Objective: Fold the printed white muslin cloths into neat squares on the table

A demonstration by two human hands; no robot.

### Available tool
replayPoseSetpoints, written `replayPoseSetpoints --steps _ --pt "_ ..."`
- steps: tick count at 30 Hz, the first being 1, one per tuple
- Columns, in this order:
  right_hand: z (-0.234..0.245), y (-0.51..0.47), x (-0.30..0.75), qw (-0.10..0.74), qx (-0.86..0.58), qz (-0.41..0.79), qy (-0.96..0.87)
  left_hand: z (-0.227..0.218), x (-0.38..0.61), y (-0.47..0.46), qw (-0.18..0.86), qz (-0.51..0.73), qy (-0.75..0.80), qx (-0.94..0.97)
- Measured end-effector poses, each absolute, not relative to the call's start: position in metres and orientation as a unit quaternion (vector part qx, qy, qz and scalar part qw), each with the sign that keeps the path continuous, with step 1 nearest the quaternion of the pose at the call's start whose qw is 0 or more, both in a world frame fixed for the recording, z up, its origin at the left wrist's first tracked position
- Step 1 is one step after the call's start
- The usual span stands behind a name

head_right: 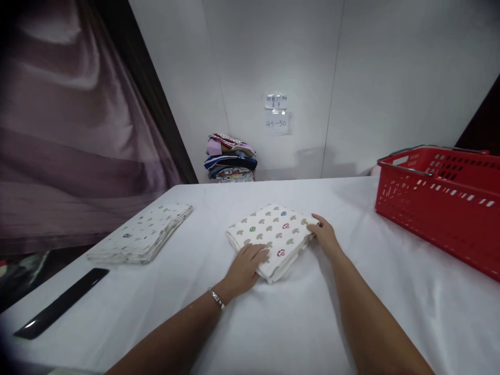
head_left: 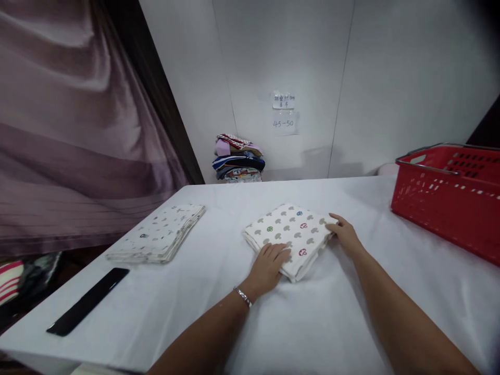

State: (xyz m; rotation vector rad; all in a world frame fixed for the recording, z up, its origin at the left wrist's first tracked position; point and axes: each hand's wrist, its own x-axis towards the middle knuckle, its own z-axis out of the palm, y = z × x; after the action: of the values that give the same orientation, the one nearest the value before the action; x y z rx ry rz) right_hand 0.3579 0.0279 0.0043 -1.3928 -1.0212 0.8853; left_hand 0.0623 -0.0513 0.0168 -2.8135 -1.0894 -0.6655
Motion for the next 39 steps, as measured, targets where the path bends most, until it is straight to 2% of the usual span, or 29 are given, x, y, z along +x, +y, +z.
replayPoseSetpoints --steps 15,23,27,32,39 --pt "0.005 0.021 0.361 0.582 -0.574 0.447 -0.364 0.025 0.065 -0.066 -0.018 -0.205 -0.366 -0.908" --pt "0.005 0.026 0.364 0.608 -0.556 0.499 -0.268 0.019 0.076 -0.084 -0.047 -0.211 -0.384 -0.898" --pt "-0.001 0.025 0.369 0.576 -0.581 0.496 -0.291 0.02 0.083 -0.083 -0.046 -0.204 -0.407 -0.889" --pt "-0.002 0.024 0.378 0.513 -0.617 0.473 -0.365 0.029 0.071 -0.08 -0.035 -0.185 -0.355 -0.916" --pt "0.003 0.024 0.372 0.49 -0.656 0.399 -0.413 0.025 0.06 -0.052 -0.041 -0.196 -0.341 -0.918"
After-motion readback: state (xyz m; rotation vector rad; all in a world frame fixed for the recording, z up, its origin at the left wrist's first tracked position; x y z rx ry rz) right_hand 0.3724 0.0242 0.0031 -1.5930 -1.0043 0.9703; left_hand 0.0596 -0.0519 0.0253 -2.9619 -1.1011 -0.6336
